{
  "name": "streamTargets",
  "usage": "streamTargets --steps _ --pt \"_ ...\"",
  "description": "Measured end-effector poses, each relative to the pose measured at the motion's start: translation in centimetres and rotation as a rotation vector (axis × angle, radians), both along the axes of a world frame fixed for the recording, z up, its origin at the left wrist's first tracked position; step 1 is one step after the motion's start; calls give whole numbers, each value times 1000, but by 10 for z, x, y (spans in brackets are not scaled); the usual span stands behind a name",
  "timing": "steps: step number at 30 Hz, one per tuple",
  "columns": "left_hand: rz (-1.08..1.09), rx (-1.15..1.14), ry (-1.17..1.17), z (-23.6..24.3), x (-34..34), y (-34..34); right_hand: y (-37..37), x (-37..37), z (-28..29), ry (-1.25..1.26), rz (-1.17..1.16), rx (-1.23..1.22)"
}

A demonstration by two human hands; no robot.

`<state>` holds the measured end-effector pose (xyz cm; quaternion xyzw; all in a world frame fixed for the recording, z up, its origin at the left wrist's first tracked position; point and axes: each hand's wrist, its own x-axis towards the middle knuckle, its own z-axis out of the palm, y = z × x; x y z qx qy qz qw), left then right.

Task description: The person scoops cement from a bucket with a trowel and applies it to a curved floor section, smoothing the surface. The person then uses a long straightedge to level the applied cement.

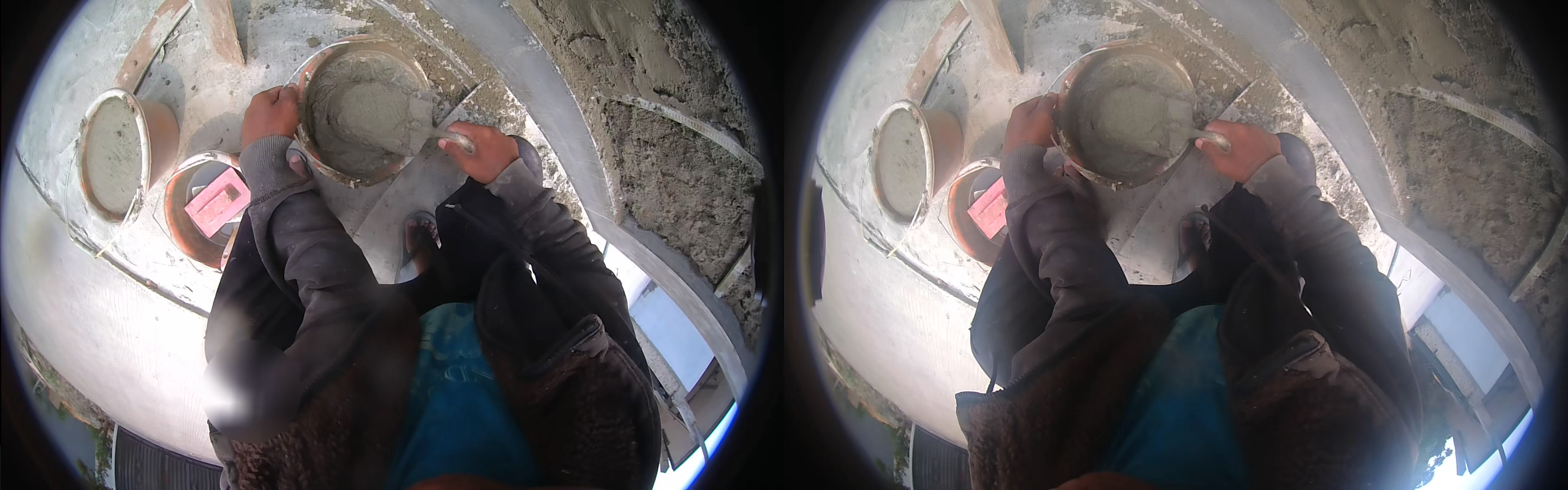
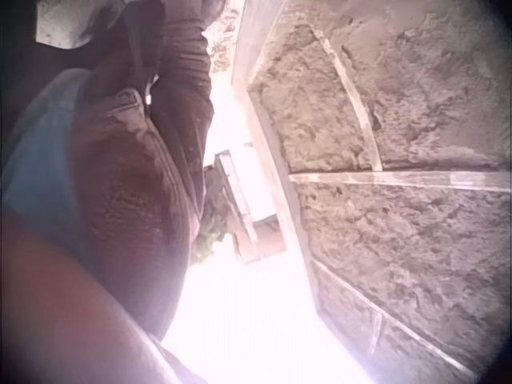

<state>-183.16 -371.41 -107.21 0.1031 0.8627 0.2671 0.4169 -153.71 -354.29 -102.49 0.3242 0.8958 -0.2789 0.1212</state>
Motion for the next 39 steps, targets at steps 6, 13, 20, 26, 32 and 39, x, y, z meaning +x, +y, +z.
streamTargets --steps 6,13,20,26,32,39 --pt "125 -62 136 -18 -12 -6 26 -44 69 159 -42 156" --pt "373 -84 540 -4 -2 7 96 -122 176 110 -62 -723" --pt "322 137 245 110 -9 -3 198 -161 197 137 -461 -413" --pt "307 171 1 164 -13 -90 167 -136 257 335 -229 -102" --pt "194 -139 -186 159 17 -187 169 -117 128 -43 -102 352" --pt "224 -300 -178 123 58 -232 178 -196 52 -76 -194 366"
